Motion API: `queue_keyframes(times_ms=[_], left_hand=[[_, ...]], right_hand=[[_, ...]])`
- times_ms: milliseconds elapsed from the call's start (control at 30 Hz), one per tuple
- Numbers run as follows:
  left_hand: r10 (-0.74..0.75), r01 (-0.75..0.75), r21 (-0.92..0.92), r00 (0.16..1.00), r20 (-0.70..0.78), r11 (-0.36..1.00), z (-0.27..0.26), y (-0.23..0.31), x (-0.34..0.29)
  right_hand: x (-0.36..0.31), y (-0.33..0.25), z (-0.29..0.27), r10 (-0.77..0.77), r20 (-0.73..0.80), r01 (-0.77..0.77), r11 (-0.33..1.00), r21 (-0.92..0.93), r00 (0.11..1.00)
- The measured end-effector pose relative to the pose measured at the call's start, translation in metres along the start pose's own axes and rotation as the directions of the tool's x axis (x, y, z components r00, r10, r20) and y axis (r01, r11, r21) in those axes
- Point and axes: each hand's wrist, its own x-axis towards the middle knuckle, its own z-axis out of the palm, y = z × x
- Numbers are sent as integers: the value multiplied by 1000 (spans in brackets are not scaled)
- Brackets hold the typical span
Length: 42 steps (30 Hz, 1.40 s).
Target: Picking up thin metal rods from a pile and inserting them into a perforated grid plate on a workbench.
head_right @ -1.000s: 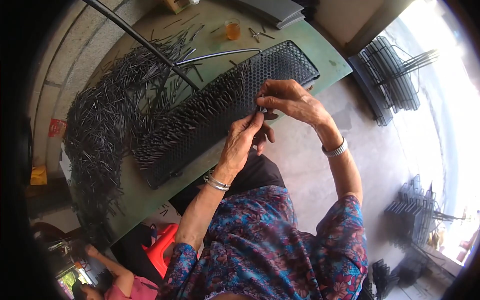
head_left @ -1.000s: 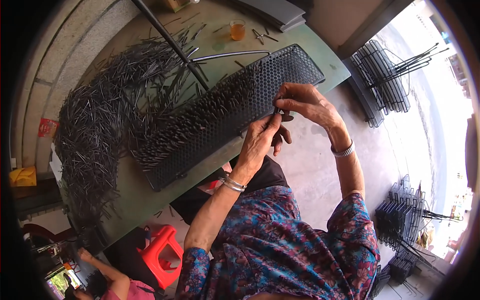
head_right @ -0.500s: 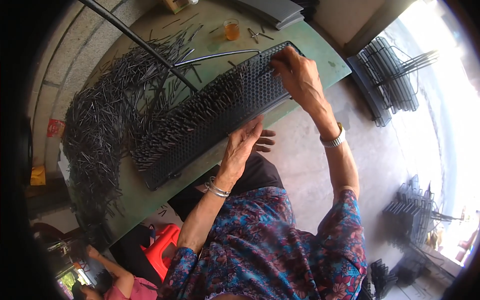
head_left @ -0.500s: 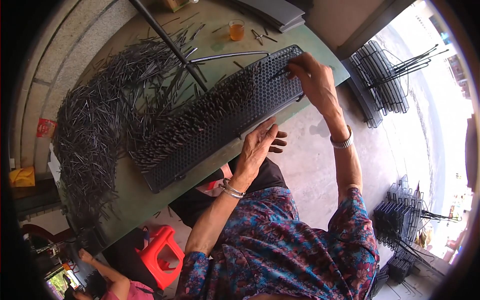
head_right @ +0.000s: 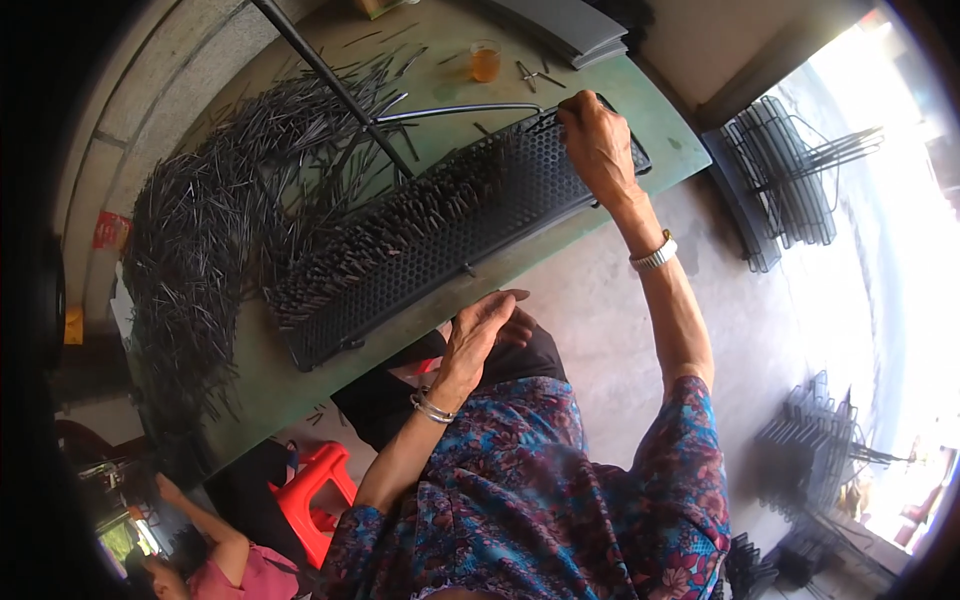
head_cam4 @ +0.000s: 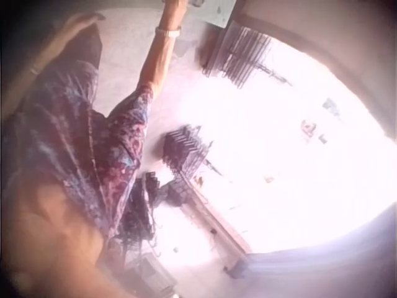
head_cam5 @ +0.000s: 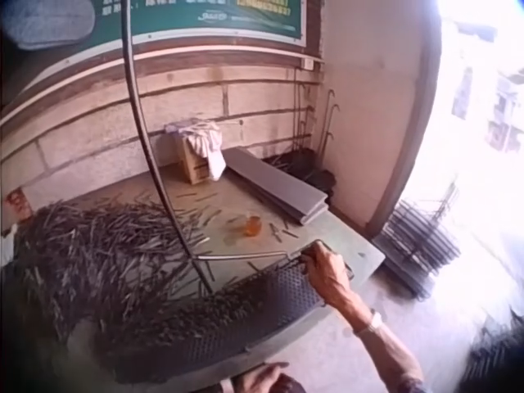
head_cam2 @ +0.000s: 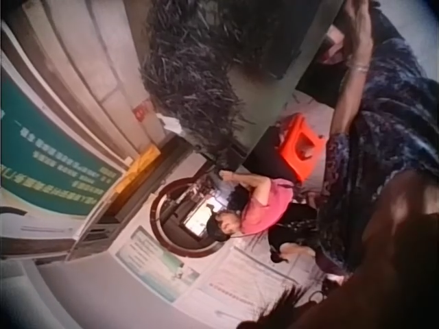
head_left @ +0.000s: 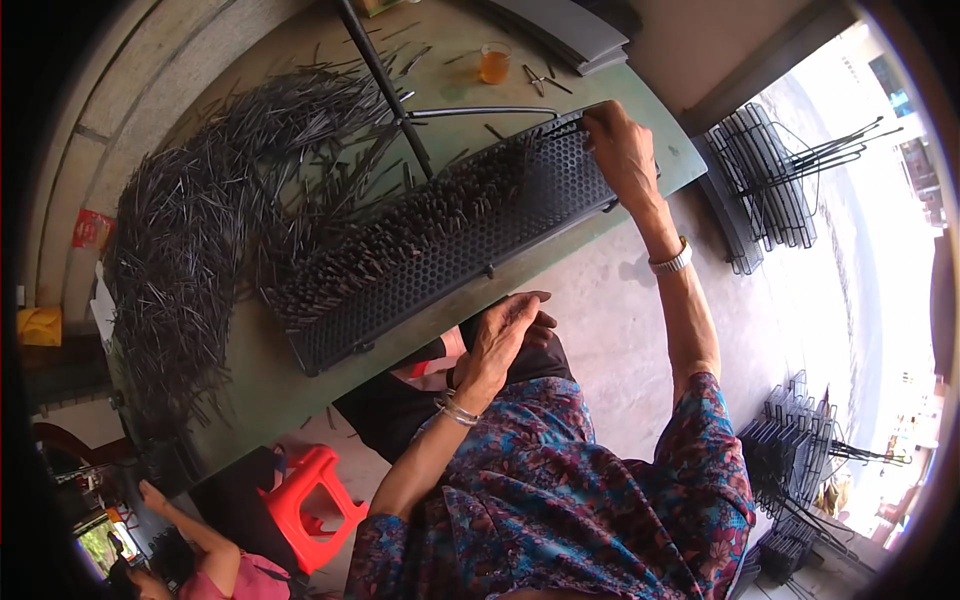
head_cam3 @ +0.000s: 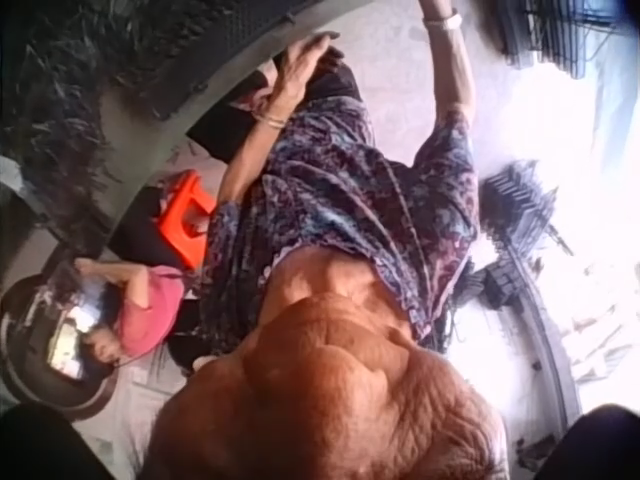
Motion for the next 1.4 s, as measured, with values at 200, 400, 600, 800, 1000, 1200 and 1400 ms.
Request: queue_keyframes(times_ms=[200, 400, 600, 800, 1000, 1200, 1400], left_hand=[[0, 1, 23, 999, -43, 1000, -15, -6, -11], [20, -21, -13, 997, -70, 1000, -29, -14, -23], [26, -30, -39, 994, -107, 999, -40, -20, -30], [68, -73, -32, 990, -122, 997, -45, -19, -42], [182, -179, -125, 983, 15, 976, -67, 2, -78], [339, -383, -439, 924, -180, 812, -120, 33, -115], [390, -646, -508, 756, -525, 569, -192, 62, -132]], right_hand=[[13, 8, 4, -252, 9, 250, 953, -173, 968], [23, 7, 18, -217, 170, 247, 952, -182, 961], [29, 6, 23, -183, 220, 213, 970, -121, 958], [27, 21, 29, -267, 202, 306, 932, -195, 942], [2, -24, 17, -260, -15, 253, 950, -180, 965], [-36, -141, 4, -269, 209, 246, 961, 127, 940], [-23, -227, 84, -608, 456, 587, 783, 206, 651]])
